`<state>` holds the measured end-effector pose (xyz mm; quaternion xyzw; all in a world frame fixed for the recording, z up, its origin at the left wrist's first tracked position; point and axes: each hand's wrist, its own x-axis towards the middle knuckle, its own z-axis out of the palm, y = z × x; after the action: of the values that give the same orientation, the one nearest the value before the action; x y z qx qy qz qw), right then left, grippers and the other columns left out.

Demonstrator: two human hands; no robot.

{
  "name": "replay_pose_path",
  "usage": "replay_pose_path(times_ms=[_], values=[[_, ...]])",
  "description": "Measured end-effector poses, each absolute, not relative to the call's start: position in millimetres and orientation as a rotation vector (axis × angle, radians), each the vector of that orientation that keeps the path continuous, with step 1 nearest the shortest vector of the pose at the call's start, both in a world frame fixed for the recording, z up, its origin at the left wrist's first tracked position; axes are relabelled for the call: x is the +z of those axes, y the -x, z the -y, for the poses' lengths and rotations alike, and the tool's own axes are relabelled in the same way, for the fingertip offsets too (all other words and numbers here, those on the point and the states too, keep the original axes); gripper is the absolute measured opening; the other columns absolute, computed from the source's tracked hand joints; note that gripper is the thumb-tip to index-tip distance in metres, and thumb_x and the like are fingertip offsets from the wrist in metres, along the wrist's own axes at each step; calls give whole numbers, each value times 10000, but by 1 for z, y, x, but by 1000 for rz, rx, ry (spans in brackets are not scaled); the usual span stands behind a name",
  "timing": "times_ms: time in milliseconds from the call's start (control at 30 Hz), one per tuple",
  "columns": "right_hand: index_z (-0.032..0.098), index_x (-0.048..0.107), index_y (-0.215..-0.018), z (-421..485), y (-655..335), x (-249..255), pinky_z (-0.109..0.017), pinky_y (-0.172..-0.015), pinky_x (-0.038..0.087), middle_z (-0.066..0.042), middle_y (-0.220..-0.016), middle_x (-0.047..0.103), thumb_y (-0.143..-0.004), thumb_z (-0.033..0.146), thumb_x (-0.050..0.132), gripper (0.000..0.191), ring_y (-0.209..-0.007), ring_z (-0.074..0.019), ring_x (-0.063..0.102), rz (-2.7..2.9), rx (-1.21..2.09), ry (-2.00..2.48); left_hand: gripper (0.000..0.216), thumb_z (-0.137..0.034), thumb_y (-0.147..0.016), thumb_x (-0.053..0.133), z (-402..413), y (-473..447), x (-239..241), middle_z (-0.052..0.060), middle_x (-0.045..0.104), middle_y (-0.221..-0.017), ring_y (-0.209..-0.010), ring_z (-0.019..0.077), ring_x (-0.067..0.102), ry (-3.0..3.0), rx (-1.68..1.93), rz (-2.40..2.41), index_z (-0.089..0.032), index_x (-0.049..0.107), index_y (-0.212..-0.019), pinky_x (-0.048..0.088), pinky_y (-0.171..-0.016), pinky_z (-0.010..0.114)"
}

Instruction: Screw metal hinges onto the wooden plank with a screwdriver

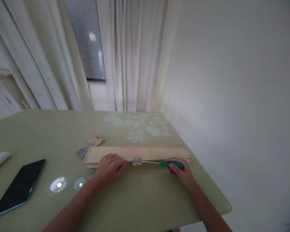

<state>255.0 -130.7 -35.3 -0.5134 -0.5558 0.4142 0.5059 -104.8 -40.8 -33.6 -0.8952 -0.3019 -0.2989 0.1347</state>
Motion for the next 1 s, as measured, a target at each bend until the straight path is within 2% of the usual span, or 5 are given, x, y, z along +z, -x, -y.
replay_pose_path(times_ms=[233, 433, 767, 1000], values=[[157, 808, -1053, 131, -256, -36, -226, -434, 444, -28, -618, 680, -846, 575, 761, 469, -472, -124, 551, 1334, 1030, 1230, 373, -242, -1035, 506, 41, 105, -34, -2, 605, -599, -592, 175, 544, 2592, -876, 864, -217, 548, -666, 354, -638, 339], [158, 805, -1049, 132, -256, -36, -215, -446, 448, -29, -634, 691, -859, 540, 765, 428, -480, -115, 558, 1332, 1032, 1214, 428, -478, -995, 637, 45, 102, -34, 12, 613, -613, -623, 198, 569, 2546, -843, 872, -213, 561, -668, 366, -654, 340], [168, 809, -1042, 133, -251, -34, -227, -459, 467, -35, -647, 713, -842, 560, 775, 442, -481, -121, 567, 1366, 1064, 1183, 438, -473, -1036, 577, 45, 99, -41, 12, 625, -617, -639, 212, 588, 2463, -840, 934, -213, 582, -684, 363, -686, 354], [180, 784, -1114, 132, -251, -29, -225, -507, 484, -37, -733, 744, -862, 498, 776, 406, -526, -112, 583, 1365, 1003, 1169, 469, -466, -1059, 529, 46, 98, -38, 9, 621, -605, -621, 207, 577, 2455, -846, 948, -215, 586, -667, 362, -678, 356]])
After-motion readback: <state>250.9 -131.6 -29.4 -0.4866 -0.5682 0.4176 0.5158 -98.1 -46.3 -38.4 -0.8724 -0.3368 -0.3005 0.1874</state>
